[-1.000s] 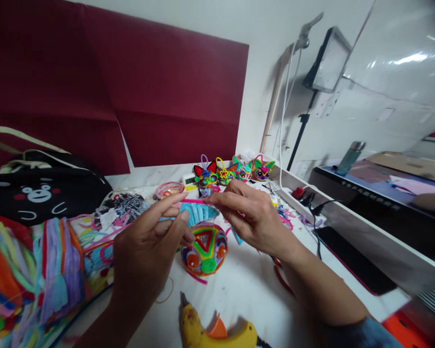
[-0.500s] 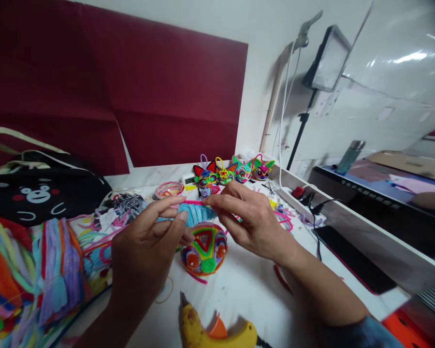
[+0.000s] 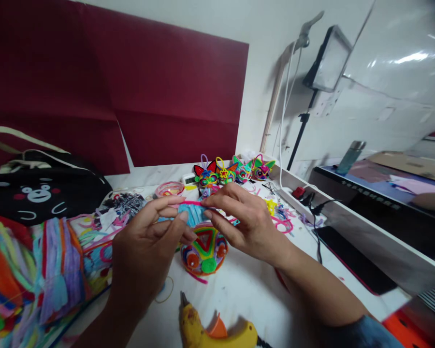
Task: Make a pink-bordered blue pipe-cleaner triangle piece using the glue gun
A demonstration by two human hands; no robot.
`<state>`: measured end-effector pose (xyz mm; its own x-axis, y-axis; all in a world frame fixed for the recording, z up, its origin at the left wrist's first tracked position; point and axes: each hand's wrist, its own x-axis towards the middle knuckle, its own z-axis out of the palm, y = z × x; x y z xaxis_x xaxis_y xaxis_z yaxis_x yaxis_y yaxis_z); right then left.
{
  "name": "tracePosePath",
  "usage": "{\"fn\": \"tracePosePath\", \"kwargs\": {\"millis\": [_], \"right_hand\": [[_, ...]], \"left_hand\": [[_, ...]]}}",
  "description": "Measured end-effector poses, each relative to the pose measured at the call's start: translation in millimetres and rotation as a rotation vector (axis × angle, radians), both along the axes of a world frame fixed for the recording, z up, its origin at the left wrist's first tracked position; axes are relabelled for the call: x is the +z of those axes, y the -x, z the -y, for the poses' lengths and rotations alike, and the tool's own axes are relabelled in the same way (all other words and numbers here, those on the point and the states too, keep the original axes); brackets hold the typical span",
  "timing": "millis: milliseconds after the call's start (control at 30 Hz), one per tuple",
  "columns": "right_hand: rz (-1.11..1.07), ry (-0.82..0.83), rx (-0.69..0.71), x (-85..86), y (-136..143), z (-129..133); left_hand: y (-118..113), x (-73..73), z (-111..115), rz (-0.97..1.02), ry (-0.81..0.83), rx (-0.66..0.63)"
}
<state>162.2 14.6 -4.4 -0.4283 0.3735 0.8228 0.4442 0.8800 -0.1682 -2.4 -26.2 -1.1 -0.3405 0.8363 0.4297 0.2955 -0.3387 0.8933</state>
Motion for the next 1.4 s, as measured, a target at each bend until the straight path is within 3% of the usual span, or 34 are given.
{"fn": "tracePosePath", "kwargs": {"millis": [167, 400, 600, 1400], "right_hand": [[0.003, -0.009, 0.007, -0.3, -0.9, -0.8], [-0.032, 0.006, 0.034, -0.3, 0.5, -1.5], [-0.138, 0.039, 0.111, -2.6, 4.3, -7.1], [-0.308, 0.081, 0.171, -9.0, 10.7, -14.8]], "left_hand": [[-0.9, 1.8, 0.3, 0.000, -0.007, 0.020], [6.3, -6.1, -8.1, 0.039, -0.081, -0.035], [8.8, -3.8, -6.8, 0.101, -0.080, -0.082], [16.2, -12.1, -13.9, 0.151, -0.117, -0.080]]}}
